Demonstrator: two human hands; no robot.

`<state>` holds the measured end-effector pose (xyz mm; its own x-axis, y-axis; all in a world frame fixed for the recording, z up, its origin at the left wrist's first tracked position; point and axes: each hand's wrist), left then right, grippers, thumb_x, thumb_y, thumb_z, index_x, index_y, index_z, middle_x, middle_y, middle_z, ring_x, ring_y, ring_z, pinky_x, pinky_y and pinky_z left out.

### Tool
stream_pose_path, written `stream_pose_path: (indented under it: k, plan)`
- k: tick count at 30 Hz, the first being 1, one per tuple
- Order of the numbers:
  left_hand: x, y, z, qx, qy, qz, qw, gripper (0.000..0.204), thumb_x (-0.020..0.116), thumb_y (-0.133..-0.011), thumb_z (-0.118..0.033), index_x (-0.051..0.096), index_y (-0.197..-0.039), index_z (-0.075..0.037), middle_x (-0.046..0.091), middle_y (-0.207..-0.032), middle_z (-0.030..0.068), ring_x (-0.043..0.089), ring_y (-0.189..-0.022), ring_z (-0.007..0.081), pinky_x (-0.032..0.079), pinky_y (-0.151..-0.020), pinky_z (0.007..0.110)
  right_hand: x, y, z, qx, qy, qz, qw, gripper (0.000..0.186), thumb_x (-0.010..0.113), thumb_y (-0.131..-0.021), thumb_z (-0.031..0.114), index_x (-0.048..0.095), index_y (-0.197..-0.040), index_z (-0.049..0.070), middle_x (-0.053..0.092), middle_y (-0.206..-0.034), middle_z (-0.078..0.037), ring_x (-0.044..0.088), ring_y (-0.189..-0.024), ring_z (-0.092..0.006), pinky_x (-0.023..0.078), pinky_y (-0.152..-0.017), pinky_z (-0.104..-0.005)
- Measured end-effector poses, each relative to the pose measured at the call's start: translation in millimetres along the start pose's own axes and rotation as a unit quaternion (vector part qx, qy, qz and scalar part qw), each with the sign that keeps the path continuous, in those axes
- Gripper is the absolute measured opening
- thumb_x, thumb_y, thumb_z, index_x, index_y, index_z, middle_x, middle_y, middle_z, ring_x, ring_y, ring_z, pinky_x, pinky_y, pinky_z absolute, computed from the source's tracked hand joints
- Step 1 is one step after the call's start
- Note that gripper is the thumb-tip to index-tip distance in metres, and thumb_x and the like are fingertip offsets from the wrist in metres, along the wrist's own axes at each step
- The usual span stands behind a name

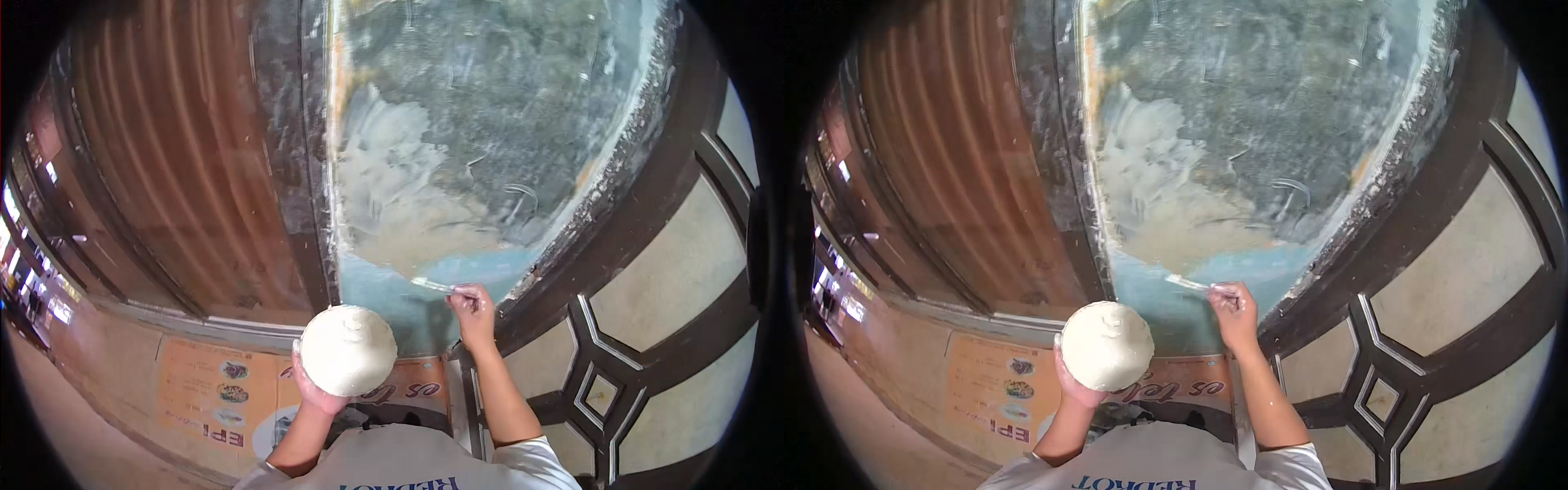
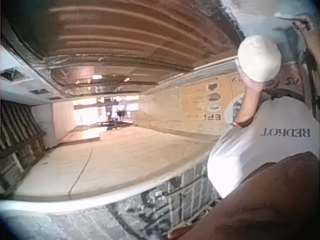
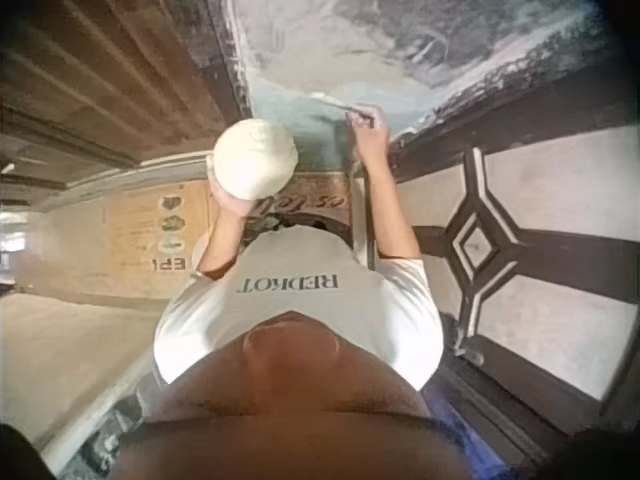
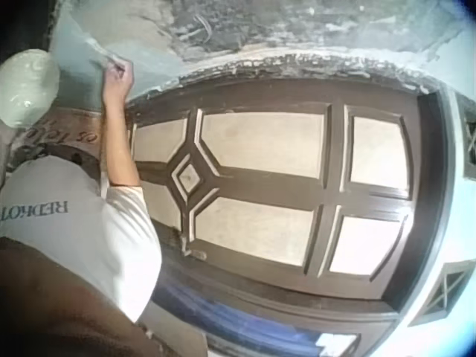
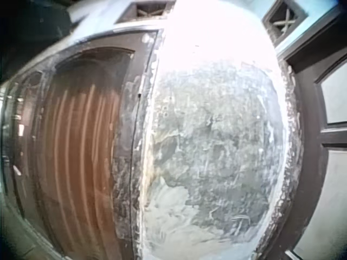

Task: The person applies a coating of white putty to a section of wall using a putty knife. They pick up the putty from a round container and spread it across the surface with multiple strokes.

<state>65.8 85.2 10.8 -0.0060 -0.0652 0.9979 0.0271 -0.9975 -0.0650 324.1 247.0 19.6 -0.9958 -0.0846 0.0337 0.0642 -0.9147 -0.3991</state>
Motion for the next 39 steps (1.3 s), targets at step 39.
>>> stream_pose_path:
  k: [39]
  plan:
    - [2.1, -55.1, 120.6, 0.087, -0.133, -0.085, 0.984, 0.074, 0.038, -0.097, -0.062, 0.037, -0.153, -0.015, 0.032, -0.160, 0.0118, 0.033, -0.145, 0.0371, 0.026, -0.118, 0.058, -157.8, -116.7, -117.0, 0.112, 0.157, -0.151, 0.969, 0.030, 0.080, -0.083, 0.026, 0.072, -0.102, 0.005, 0.074, -0.091, -0.009, 0.070, -0.082, -0.0211, 0.052, -0.078, -0.0357]
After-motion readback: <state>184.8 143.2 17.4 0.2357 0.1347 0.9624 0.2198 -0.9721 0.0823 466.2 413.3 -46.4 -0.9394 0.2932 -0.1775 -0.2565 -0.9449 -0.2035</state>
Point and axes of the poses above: each hand's wrist, its own y-axis away from the middle knuckle, its own x-axis out of the palm, z = x × y
